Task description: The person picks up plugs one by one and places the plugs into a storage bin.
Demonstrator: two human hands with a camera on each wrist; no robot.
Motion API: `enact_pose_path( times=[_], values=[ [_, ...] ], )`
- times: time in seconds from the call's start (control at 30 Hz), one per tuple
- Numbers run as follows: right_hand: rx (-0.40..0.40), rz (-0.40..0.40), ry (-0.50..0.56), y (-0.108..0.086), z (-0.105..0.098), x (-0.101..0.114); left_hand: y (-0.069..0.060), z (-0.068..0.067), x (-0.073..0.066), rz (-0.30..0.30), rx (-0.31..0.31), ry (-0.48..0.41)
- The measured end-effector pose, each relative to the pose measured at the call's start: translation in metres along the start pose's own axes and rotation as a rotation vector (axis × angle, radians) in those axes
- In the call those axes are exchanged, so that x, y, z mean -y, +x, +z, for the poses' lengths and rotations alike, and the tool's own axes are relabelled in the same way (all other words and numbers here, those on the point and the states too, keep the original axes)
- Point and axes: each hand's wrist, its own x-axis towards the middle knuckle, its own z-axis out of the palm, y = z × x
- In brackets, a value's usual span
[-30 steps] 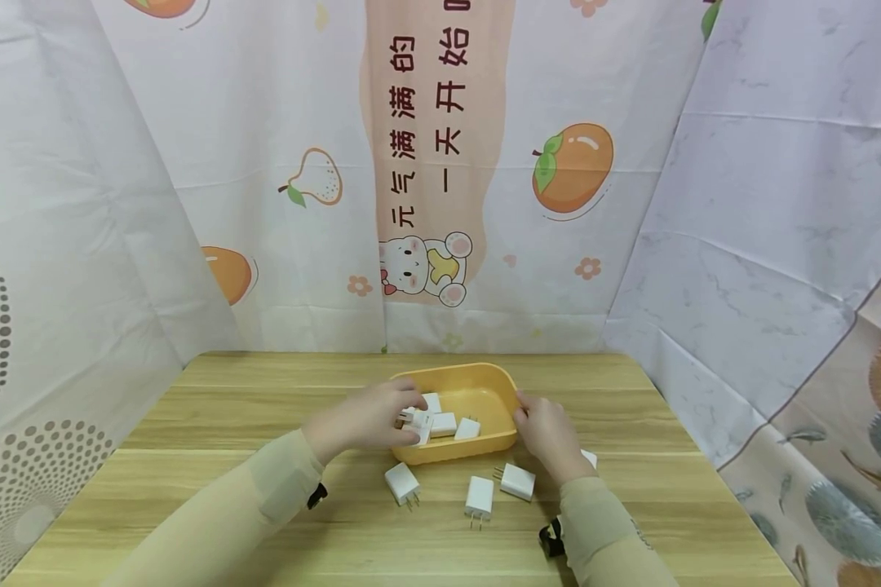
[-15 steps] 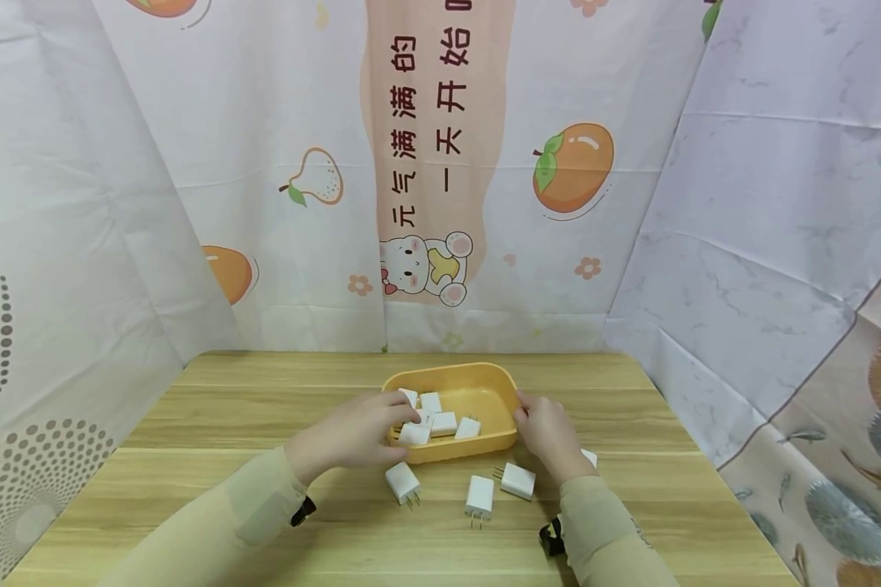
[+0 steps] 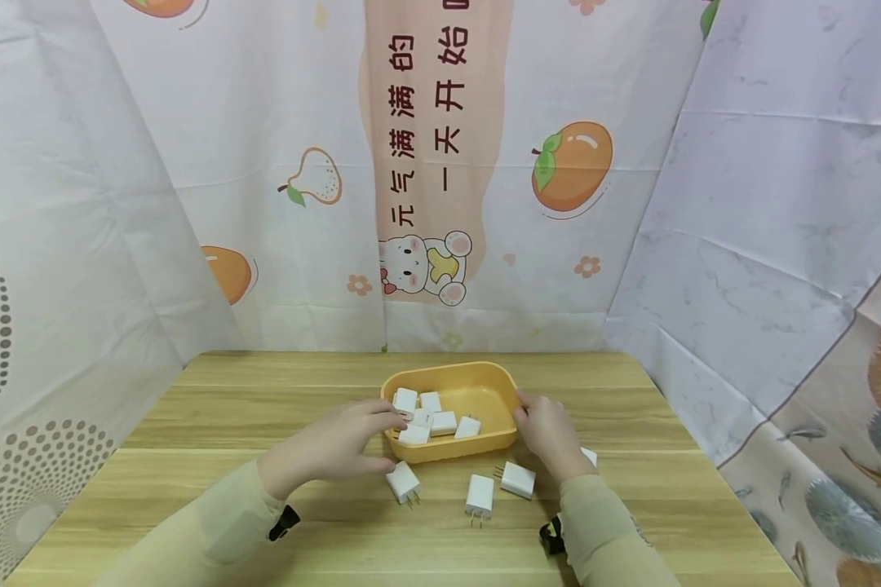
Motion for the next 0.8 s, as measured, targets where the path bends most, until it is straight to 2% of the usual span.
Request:
enact_pose_path(
  times=[0.13, 0.3, 0.5, 0.8],
  values=[
    [0.004, -0.001, -0.003, 0.0, 0.0, 0.0, -0.006, 0.0, 0.003, -0.007, -0.004, 0.002],
    [0.004, -0.001, -0.003, 0.0, 0.001, 0.0, -0.011, 0.0, 0.005, 0.013, -0.021, 0.012],
    [-0.004, -0.013, -0.009, -0.001, 0.0, 0.001, -0.013, 0.001, 0.007, 0.037, -0.039, 0.008],
    [0.005, 0.007, -0.003, 0.0, 0.0, 0.0, -0.014, 0.003, 0.006, 0.042, -0.025, 0.022]
  ],
)
